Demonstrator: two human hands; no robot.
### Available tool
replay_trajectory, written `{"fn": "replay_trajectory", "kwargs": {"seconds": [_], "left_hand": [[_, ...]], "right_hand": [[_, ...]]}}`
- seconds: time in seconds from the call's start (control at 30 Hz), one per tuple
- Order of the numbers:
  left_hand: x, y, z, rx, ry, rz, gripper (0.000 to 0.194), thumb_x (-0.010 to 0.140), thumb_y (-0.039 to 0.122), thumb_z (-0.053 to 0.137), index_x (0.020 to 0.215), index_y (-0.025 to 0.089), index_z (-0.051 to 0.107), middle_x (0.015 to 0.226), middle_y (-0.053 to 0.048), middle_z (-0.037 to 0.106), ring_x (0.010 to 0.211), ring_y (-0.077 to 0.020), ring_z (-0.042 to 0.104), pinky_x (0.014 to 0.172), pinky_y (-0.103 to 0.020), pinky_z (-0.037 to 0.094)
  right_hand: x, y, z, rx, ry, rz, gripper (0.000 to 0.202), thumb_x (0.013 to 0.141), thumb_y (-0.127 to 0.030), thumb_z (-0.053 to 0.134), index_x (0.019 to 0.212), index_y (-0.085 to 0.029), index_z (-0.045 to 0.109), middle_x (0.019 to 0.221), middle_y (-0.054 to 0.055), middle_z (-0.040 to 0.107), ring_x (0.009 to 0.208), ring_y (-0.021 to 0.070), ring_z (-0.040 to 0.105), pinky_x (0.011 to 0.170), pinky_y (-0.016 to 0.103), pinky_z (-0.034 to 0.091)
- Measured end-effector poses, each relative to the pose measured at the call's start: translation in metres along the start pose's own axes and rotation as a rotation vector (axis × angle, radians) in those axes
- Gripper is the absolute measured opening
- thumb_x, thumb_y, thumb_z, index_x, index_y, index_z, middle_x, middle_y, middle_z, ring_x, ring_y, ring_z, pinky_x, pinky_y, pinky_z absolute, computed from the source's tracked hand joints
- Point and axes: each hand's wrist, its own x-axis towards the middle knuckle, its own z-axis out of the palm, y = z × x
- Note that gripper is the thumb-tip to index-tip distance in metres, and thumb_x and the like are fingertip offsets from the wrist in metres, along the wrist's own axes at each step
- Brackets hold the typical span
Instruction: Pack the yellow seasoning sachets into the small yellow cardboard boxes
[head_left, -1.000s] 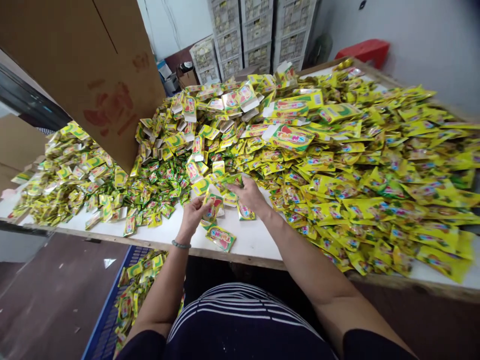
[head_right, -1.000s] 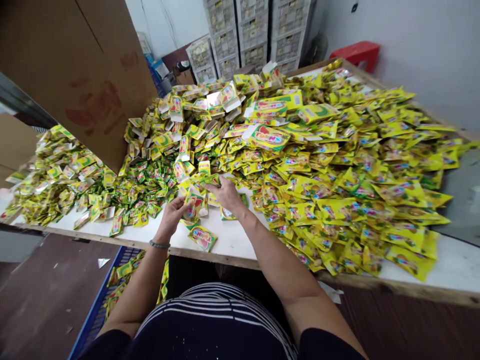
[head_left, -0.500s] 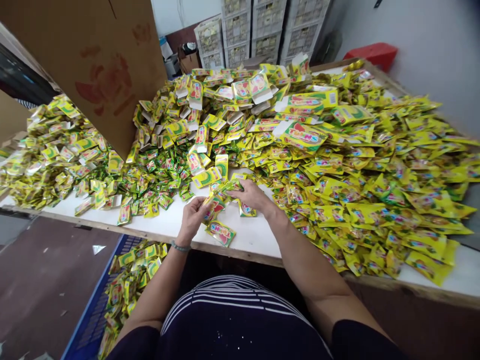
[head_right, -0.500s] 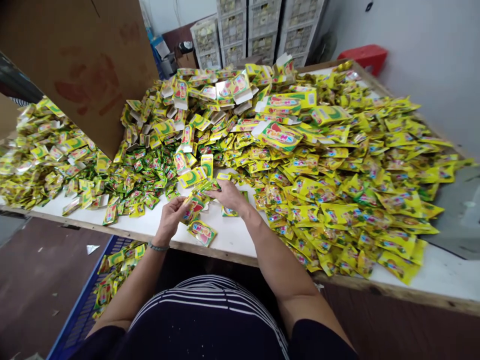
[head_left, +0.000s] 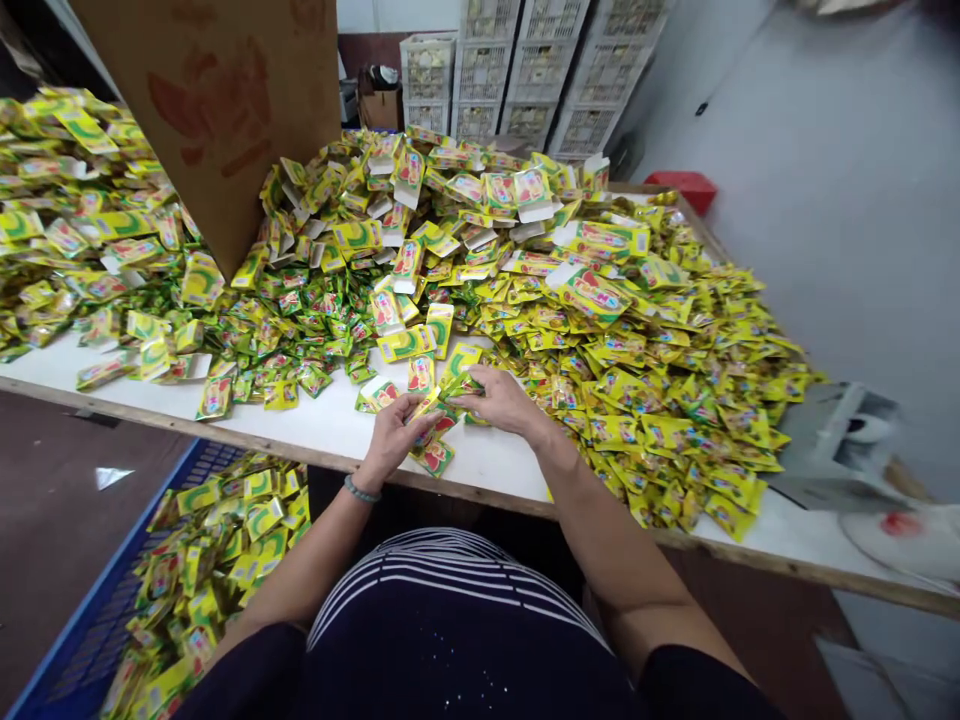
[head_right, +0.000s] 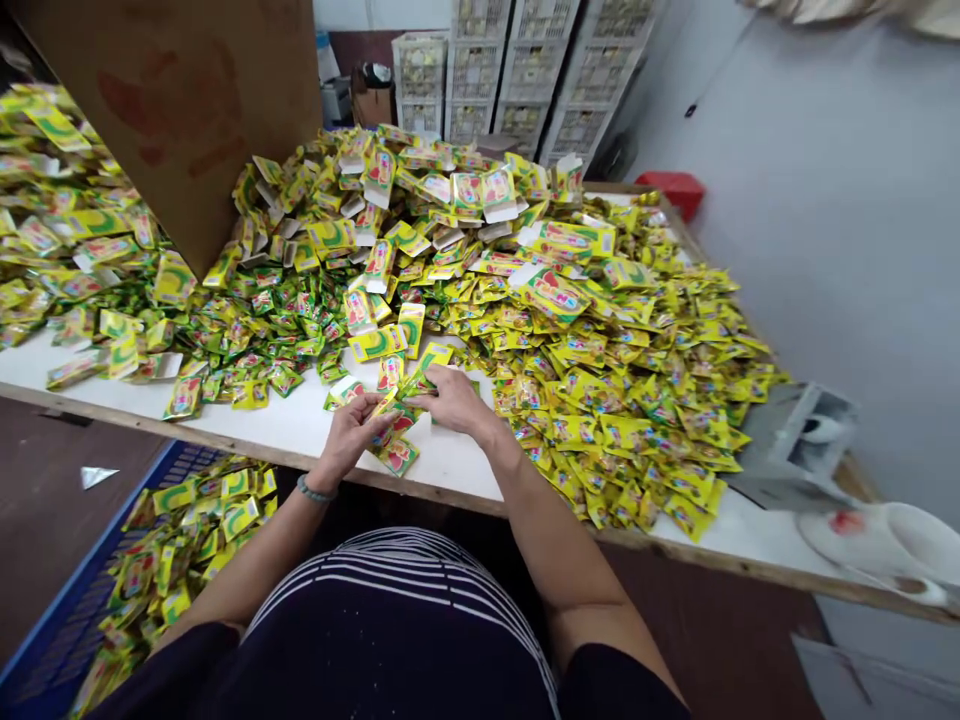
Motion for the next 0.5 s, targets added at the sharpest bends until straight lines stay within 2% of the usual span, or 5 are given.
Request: {"fn": "replay_trajectory", "kwargs": {"seconds": [0.1, 0.2, 0.3, 0.5], "left_hand": [[0.0, -0.004, 0.004, -0.118, -0.053, -0.069, 0.052, 0.06, 0.034, 0.09, 0.104, 0.015, 0.069, 0.098, -0.006, 0.077, 0.085, -0.0202, 0.072, 0.084, -0.035, 0.056], [-0.001, -0.009, 0.006, -0.163, -0.09, -0.094, 0.055, 0.06, 0.033, 0.09, 0.108, 0.014, 0.071, 0.102, -0.007, 0.077, 0.088, -0.0213, 0.072, 0.089, -0.037, 0.056], [-0.004, -0.01, 0.006, -0.207, -0.101, -0.088, 0.054, 0.061, 0.031, 0.09, 0.108, 0.015, 0.072, 0.104, -0.007, 0.077, 0.091, -0.022, 0.073, 0.092, -0.038, 0.056], [-0.01, -0.008, 0.002, -0.201, -0.056, -0.06, 0.048, 0.06, 0.03, 0.09, 0.103, 0.015, 0.073, 0.104, -0.007, 0.078, 0.093, -0.0224, 0.073, 0.093, -0.039, 0.056]], "right_hand": [[-0.008, -0.004, 0.002, 0.061, 0.131, 0.133, 0.028, 0.075, -0.045, 0.072, 0.076, -0.019, 0.062, 0.075, 0.0, 0.062, 0.071, 0.0173, 0.054, 0.068, 0.029, 0.041], [-0.016, -0.004, 0.005, 0.08, 0.207, 0.207, 0.035, 0.075, -0.051, 0.071, 0.087, -0.018, 0.068, 0.079, 0.002, 0.066, 0.073, 0.0189, 0.057, 0.071, 0.031, 0.043], [-0.019, -0.003, 0.008, 0.059, 0.181, 0.159, 0.036, 0.078, -0.055, 0.068, 0.08, -0.019, 0.067, 0.078, 0.002, 0.065, 0.074, 0.0194, 0.057, 0.072, 0.032, 0.044], [-0.02, -0.003, 0.019, 0.085, 0.239, 0.077, 0.042, 0.075, -0.061, 0.072, 0.067, -0.021, 0.059, 0.084, 0.004, 0.059, 0.085, 0.0222, 0.057, 0.081, 0.036, 0.045]]}}
